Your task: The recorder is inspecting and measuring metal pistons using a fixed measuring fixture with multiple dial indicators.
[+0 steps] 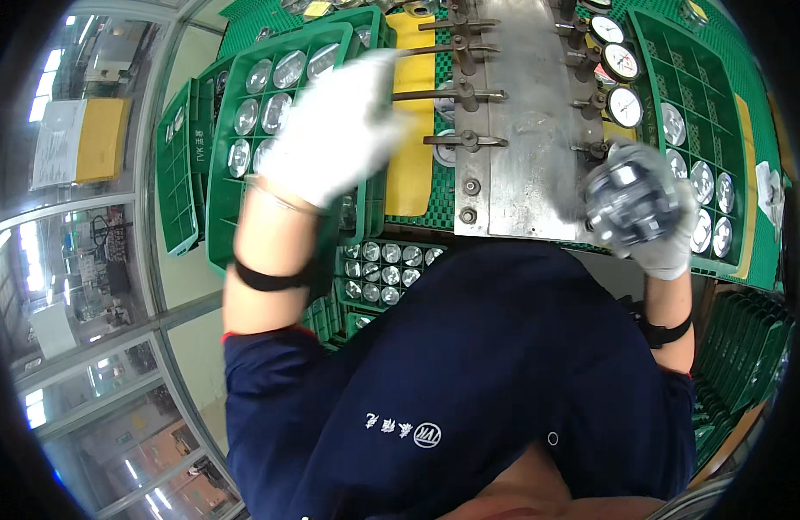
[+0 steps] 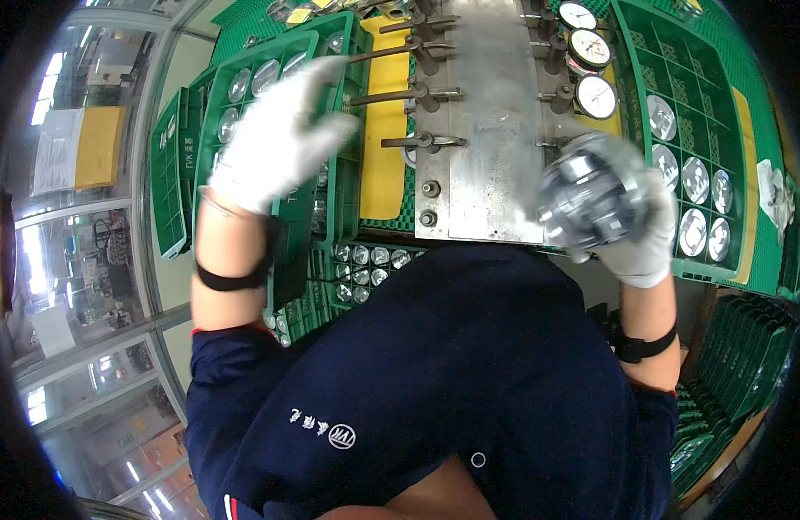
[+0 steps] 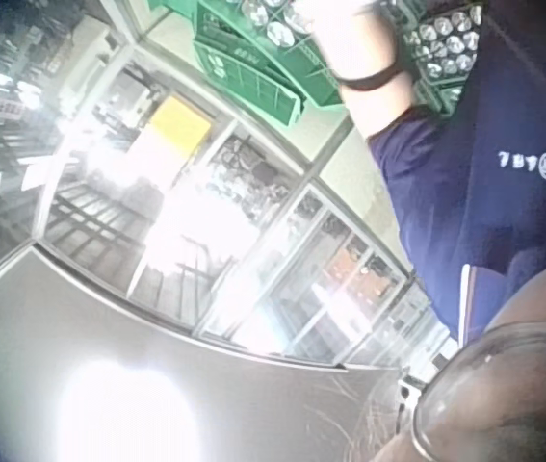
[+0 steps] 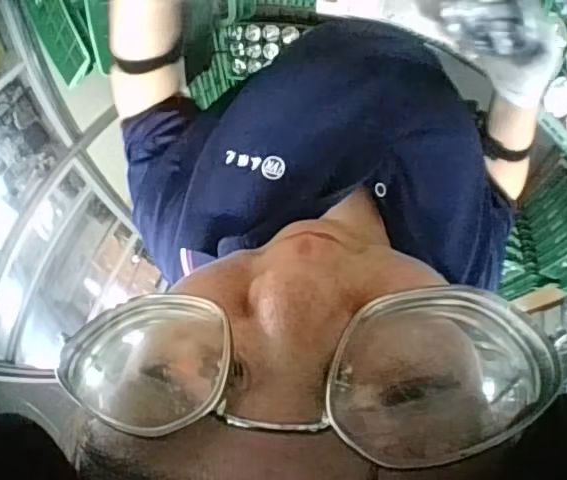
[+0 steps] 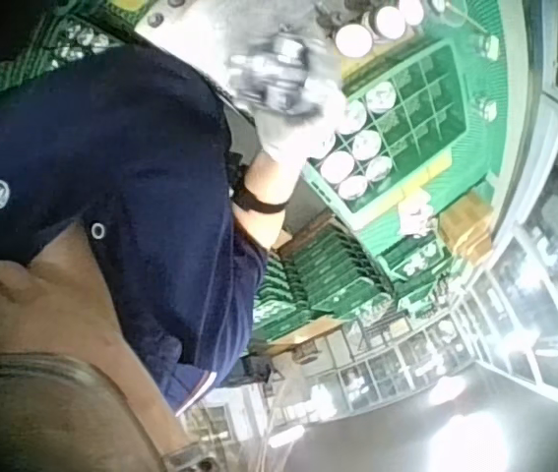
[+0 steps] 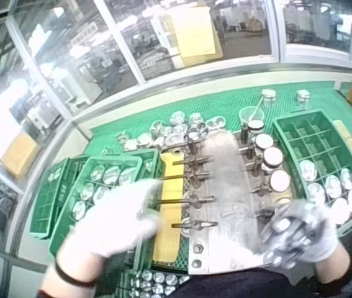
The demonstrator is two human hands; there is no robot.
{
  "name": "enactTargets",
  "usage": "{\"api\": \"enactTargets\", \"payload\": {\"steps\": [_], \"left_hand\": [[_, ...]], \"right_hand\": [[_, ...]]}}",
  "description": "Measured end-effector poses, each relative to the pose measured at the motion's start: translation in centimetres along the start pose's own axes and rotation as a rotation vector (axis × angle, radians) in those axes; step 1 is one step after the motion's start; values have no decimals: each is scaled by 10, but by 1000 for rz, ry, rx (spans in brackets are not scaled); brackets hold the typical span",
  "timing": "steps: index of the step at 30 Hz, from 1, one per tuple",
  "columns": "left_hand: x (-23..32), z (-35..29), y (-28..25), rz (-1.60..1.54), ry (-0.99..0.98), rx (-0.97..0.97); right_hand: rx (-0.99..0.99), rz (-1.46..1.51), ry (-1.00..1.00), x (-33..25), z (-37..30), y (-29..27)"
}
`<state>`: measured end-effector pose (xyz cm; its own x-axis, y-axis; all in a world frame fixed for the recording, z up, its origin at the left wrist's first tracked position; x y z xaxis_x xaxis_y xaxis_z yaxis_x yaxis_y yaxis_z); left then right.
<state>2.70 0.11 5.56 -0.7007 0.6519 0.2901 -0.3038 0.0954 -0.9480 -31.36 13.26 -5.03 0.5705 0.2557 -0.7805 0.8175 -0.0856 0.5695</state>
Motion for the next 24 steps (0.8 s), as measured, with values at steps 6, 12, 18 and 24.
{"api": "enactTargets", "payload": {"steps": [6, 12, 18, 24], "left_hand": [[-228, -104, -12, 413, -618, -490], [-365, -200, 66, 563, -304, -527], [-248, -132, 18, 517, -593, -408], [-105, -124, -35, 326, -477, 152]], "right_hand": [[173, 88, -328, -90, -24, -93], [493, -322, -411, -127, 6, -147], [831, -833, -341, -121, 65, -213], [352, -1935, -91, -120, 103, -363]]}}
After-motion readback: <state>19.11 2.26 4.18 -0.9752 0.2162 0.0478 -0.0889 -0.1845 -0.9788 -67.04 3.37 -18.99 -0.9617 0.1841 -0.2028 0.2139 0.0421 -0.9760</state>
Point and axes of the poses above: each hand's wrist, its own z-axis towards the middle knuckle, its own y-axis out of the palm, x = y × z, the point moved 1 cm from there along z, towards the middle knuckle, and after that the axes turned 4 degrees about y, right-handed, at the moved point
